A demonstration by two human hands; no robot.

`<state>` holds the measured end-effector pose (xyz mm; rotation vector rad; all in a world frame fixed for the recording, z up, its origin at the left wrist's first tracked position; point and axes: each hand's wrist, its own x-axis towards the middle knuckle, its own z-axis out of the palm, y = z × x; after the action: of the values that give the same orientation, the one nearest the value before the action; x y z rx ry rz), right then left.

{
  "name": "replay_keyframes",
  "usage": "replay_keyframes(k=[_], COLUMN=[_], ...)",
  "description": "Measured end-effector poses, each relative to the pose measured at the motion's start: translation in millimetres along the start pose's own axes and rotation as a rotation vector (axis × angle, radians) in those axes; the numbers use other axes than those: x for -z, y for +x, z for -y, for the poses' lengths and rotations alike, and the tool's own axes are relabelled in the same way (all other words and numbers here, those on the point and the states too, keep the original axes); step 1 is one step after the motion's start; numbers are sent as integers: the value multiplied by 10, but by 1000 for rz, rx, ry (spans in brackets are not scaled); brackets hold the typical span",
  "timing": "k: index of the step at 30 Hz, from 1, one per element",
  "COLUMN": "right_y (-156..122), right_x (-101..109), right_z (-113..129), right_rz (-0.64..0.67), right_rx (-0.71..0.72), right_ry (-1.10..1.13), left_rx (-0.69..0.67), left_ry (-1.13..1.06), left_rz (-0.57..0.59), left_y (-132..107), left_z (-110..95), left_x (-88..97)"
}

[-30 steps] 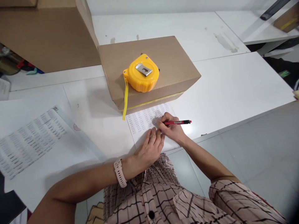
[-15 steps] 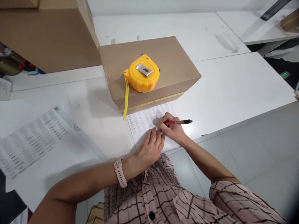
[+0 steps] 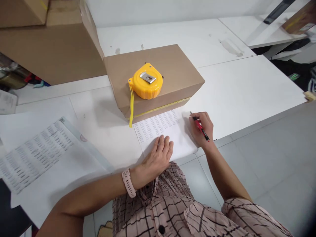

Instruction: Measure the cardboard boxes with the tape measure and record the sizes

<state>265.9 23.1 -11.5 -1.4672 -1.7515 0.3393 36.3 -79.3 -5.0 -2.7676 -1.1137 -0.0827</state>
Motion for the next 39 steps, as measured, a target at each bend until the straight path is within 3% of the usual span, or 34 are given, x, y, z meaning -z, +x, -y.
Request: replay_keyframes(k=[4, 7, 9, 11, 14, 17, 19, 21, 23, 26, 29, 31, 35, 37, 39], right_y=[51, 87, 100, 99, 85, 71, 60, 46, 35, 59, 178, 312, 592, 672, 720], right_x=[222, 219, 174, 136, 123, 145, 164, 178, 187, 204, 246, 294, 394, 406, 385], right_z=[-397, -548, -576, -568, -526, -486, -480, -486, -470, -296, 122, 483, 1097, 1265, 1337], right_rz=[80, 104, 72, 39, 3, -54, -99, -137, -173, -241, -262, -141, 413, 549, 595], right_rx=[108, 156, 166, 163, 164, 165, 173, 182, 182, 189, 193, 159, -13, -99, -189], right_ry=[-340, -402, -391, -372, -356, -332, -313, -297, -285, -235, 3, 339, 954, 1092, 1158], left_rx=[-2, 3, -3, 20, 157, 435, 582, 624, 628, 666, 582, 477, 447, 491, 533], left_ry=[-11, -118, -224, -263, -142, -66, -148, -334, -497, -581, -818, -1065, -1337, -1398, -1446], left_rz=[58, 70, -49, -285, -615, -642, -565, -482, -474, -584, -590, -526, -471, -469, -464], left_y=[6, 10, 20, 52, 170, 362, 491, 586, 634, 626, 584, 568, 546, 509, 452], left_z=[9, 61, 156, 312, 646, 1026, 1250, 1416, 1500, 1478, 1352, 1254, 1103, 1071, 1070], left_x=[29, 147, 333, 603, 1046, 1322, 1352, 1282, 1176, 1079, 1125, 1210, 1369, 1399, 1403])
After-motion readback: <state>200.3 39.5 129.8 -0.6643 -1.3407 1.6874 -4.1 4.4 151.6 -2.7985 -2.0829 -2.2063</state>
